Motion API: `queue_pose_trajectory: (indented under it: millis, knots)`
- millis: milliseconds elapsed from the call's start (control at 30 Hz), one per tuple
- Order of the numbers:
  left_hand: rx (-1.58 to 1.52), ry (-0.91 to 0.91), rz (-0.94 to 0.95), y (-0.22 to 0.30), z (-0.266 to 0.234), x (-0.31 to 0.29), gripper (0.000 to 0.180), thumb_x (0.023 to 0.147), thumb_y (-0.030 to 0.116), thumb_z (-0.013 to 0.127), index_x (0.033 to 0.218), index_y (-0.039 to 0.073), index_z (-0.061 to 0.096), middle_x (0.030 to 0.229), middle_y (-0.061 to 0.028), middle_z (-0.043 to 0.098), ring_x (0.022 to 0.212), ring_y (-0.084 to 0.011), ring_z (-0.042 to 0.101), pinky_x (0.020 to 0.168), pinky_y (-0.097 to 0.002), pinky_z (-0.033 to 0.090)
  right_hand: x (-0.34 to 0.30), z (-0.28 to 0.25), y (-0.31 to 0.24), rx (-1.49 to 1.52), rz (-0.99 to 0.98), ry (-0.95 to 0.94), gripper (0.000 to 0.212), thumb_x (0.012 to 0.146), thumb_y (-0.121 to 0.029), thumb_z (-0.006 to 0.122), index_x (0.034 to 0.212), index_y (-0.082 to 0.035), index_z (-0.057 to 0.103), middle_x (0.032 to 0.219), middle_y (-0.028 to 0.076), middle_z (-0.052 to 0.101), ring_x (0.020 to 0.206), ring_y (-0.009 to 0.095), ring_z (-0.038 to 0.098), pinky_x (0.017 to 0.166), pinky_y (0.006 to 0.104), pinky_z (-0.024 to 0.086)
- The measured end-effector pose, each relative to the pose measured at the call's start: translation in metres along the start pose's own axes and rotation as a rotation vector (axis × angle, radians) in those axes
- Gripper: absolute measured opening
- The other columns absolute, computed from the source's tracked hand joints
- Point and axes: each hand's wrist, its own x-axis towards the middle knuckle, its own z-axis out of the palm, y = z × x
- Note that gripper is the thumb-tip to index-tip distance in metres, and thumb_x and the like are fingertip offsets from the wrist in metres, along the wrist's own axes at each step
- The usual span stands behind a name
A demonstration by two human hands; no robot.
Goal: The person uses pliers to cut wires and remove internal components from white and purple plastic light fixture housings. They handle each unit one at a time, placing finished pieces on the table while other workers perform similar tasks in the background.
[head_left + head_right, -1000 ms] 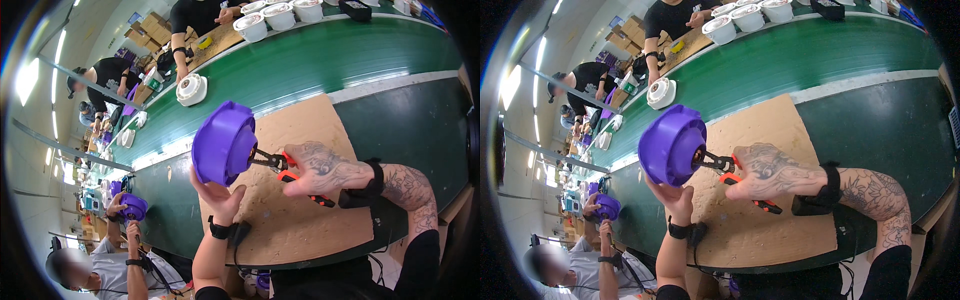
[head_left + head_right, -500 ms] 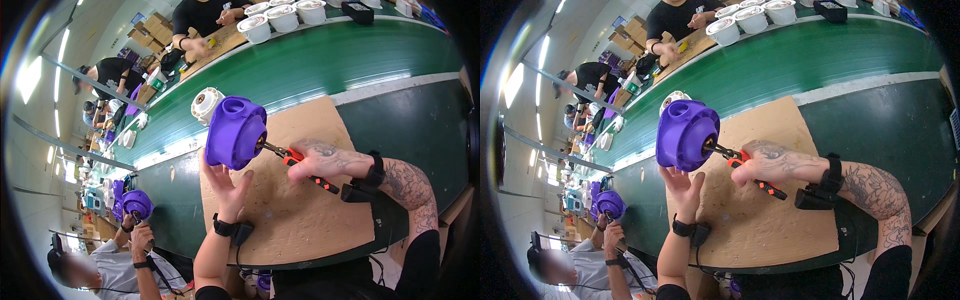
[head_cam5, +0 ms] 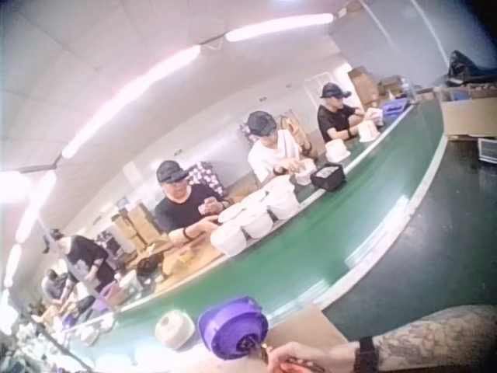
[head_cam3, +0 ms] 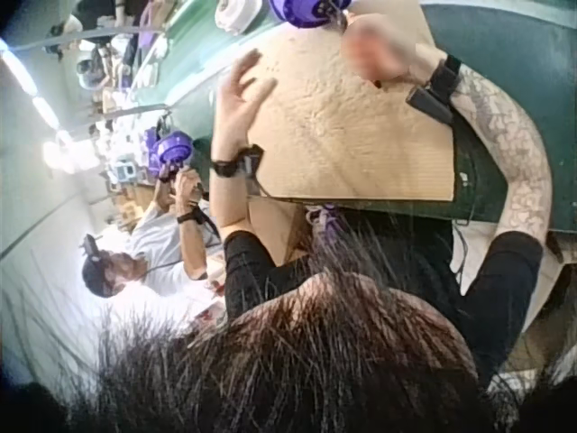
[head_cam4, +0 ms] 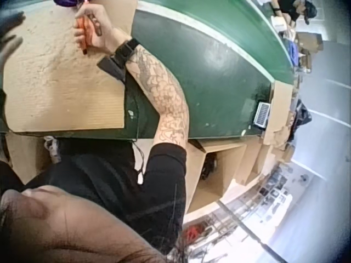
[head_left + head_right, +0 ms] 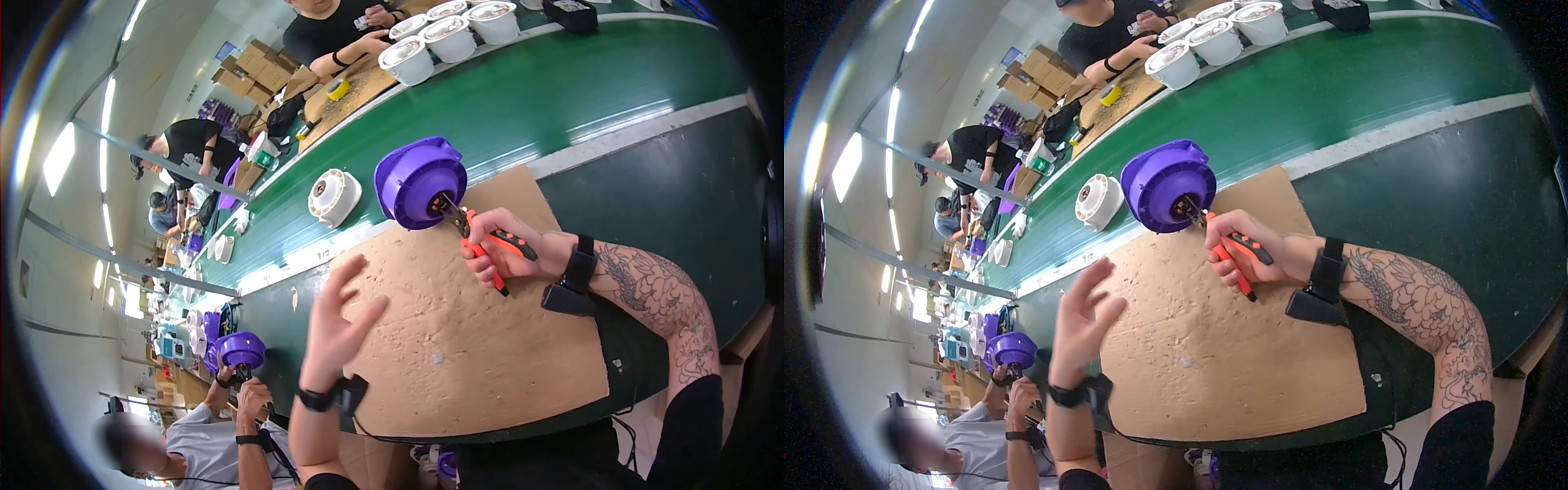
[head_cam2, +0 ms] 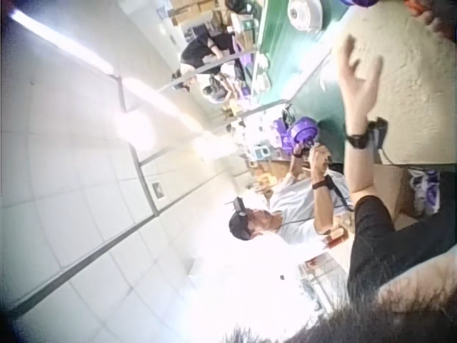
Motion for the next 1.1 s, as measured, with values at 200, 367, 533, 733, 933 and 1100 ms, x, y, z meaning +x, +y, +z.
queue_pose_trajectory:
  millis: [200, 367, 533, 733, 933, 1100]
  knots:
    - [0.698, 0.165, 0.19, -0.066, -0.038, 0.114, 0.061, 0.086, 0.024, 0.081, 0.14, 0.001, 0.063, 0.128, -0.0221, 0.067, 0.123, -0.0392, 0.064, 0.104, -0.0462, 0.052, -0.002, -0.013, -0.004, -0.012, 0.127, -0.018, 0.024, 0.082, -0.036, 0.064, 0.08, -0.014, 0.055, 0.068, 0.0, 0.05, 0.06, 0.017, 0.049, 0.071, 0.0363, 0.046]
    - [0.835, 0.326, 0.24, -0.157, -0.04, 0.177, 0.052, 0.086, 0.014, 0.075, 0.135, 0.001, 0.066, 0.125, -0.0255, 0.068, 0.12, -0.0447, 0.064, 0.106, -0.0487, 0.051, -0.001, -0.002, -0.003, -0.055, 0.11, 0.001, 0.024, 0.081, -0.036, 0.066, 0.08, -0.015, 0.054, 0.067, 0.0, 0.05, 0.058, 0.017, 0.049, 0.068, 0.0369, 0.045]
    - [0.864, 0.326, 0.14, -0.164, -0.028, 0.197, 0.034, 0.085, 0.004, 0.07, 0.118, 0.0, 0.07, 0.114, -0.0246, 0.073, 0.109, -0.0435, 0.069, 0.098, -0.0507, 0.054, -0.006, -0.004, -0.001, -0.057, 0.084, 0.009, 0.027, 0.079, -0.037, 0.068, 0.081, -0.015, 0.053, 0.065, 0.001, 0.049, 0.056, 0.016, 0.048, 0.065, 0.0365, 0.045]
    - [0.687, 0.398, 0.2, -0.113, -0.026, 0.156, 0.025, 0.087, 0.005, 0.071, 0.112, 0.002, 0.069, 0.104, -0.0187, 0.074, 0.101, -0.0406, 0.07, 0.088, -0.0501, 0.054, -0.012, 0.003, 0.003, -0.045, 0.039, -0.01, 0.028, 0.079, -0.038, 0.07, 0.081, -0.016, 0.053, 0.064, -0.001, 0.046, 0.056, 0.015, 0.048, 0.061, 0.0346, 0.044]
    - [0.549, 0.309, 0.266, -0.04, 0.011, 0.065, 0.023, 0.086, 0.001, 0.072, 0.109, 0.004, 0.071, 0.094, -0.0157, 0.073, 0.091, -0.0364, 0.071, 0.082, -0.0451, 0.055, -0.017, -0.003, -0.003, -0.062, 0.081, 0.037, 0.028, 0.079, -0.037, 0.069, 0.078, -0.016, 0.051, 0.064, 0.0, 0.046, 0.056, 0.015, 0.048, 0.06, 0.0343, 0.044]
    - [0.486, 0.186, 0.17, -0.037, 0.037, 0.011, 0.037, 0.08, 0.009, 0.08, 0.115, 0.003, 0.068, 0.105, -0.0165, 0.071, 0.097, -0.0364, 0.07, 0.085, -0.046, 0.055, -0.012, 0.008, -0.005, -0.159, 0.068, 0.08, 0.029, 0.079, -0.037, 0.068, 0.076, -0.014, 0.051, 0.062, 0.002, 0.048, 0.052, 0.016, 0.047, 0.058, 0.0359, 0.044]
